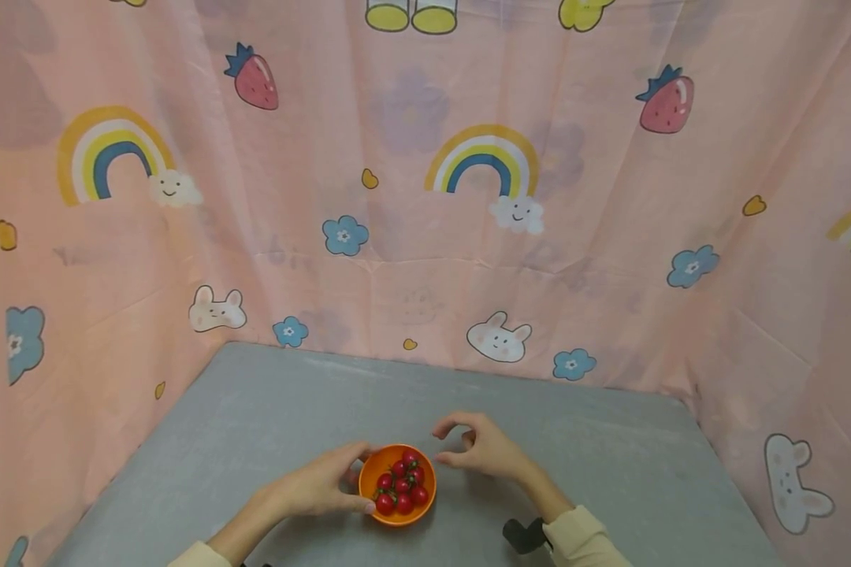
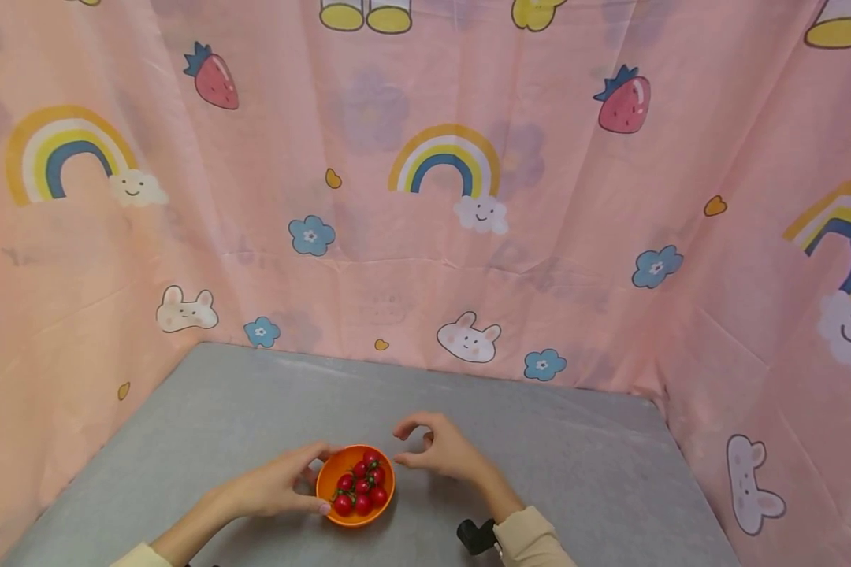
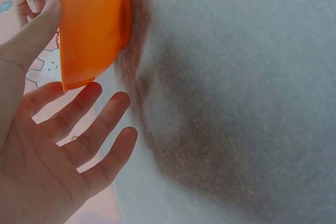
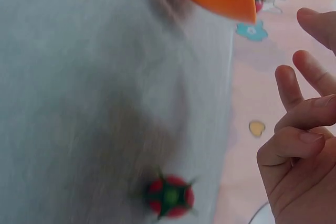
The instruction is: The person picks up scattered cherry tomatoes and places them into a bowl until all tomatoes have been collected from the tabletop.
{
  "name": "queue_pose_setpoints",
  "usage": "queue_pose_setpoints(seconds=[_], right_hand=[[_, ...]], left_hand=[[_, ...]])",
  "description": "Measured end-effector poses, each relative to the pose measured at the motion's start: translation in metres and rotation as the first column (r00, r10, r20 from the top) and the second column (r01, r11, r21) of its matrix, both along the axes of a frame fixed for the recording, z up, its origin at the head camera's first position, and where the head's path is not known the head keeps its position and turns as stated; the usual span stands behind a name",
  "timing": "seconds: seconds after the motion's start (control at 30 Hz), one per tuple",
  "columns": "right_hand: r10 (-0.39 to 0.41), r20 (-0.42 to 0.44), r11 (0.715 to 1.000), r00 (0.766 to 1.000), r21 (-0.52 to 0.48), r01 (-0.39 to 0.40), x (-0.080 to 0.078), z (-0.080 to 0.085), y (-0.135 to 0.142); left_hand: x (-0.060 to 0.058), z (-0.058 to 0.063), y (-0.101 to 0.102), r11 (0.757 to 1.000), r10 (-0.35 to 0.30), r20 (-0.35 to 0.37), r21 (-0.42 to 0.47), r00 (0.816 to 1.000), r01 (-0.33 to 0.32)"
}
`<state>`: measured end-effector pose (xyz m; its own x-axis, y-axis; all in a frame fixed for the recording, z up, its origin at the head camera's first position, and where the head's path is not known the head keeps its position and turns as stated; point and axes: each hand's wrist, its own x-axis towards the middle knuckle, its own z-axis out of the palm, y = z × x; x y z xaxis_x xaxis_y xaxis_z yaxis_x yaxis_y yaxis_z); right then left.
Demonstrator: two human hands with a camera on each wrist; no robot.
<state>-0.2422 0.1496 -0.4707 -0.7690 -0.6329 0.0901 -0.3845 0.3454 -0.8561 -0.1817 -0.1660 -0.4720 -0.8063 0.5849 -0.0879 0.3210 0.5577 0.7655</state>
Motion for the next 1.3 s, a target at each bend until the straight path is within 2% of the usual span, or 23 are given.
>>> queue_pose_setpoints(seconds=[0.53,0.67,0.77,0.97,1.17,1.3], right_hand=[[-0.093,-0.054,0.995,0.994,-0.042,0.091,-0.006,-0.015,0.064],[-0.110,-0.044,0.994,0.993,-0.010,0.110,-0.006,-0.022,0.075],[-0.117,-0.035,0.992,0.993,0.051,0.118,-0.005,-0.026,0.082],[-0.125,-0.050,0.982,0.991,0.140,0.130,-0.001,-0.034,0.085],[-0.148,-0.077,0.978,0.986,0.134,0.157,0.001,-0.038,0.080],[-0.143,-0.057,0.980,0.988,0.129,0.149,0.002,-0.038,0.075]], left_hand=[[-0.001,0.000,0.001,1.000,0.006,0.011,-0.019,1.000,-0.006],[-0.001,0.000,0.001,1.000,0.005,0.011,-0.022,1.000,-0.005],[-0.001,0.000,0.001,1.000,0.003,0.010,-0.022,1.000,-0.003],[-0.003,-0.001,0.000,1.000,-0.016,-0.013,-0.015,1.000,0.016],[-0.003,-0.001,-0.001,0.999,-0.017,-0.014,-0.027,1.000,0.017],[-0.002,-0.001,0.000,0.999,-0.015,-0.003,-0.032,1.000,0.015]])
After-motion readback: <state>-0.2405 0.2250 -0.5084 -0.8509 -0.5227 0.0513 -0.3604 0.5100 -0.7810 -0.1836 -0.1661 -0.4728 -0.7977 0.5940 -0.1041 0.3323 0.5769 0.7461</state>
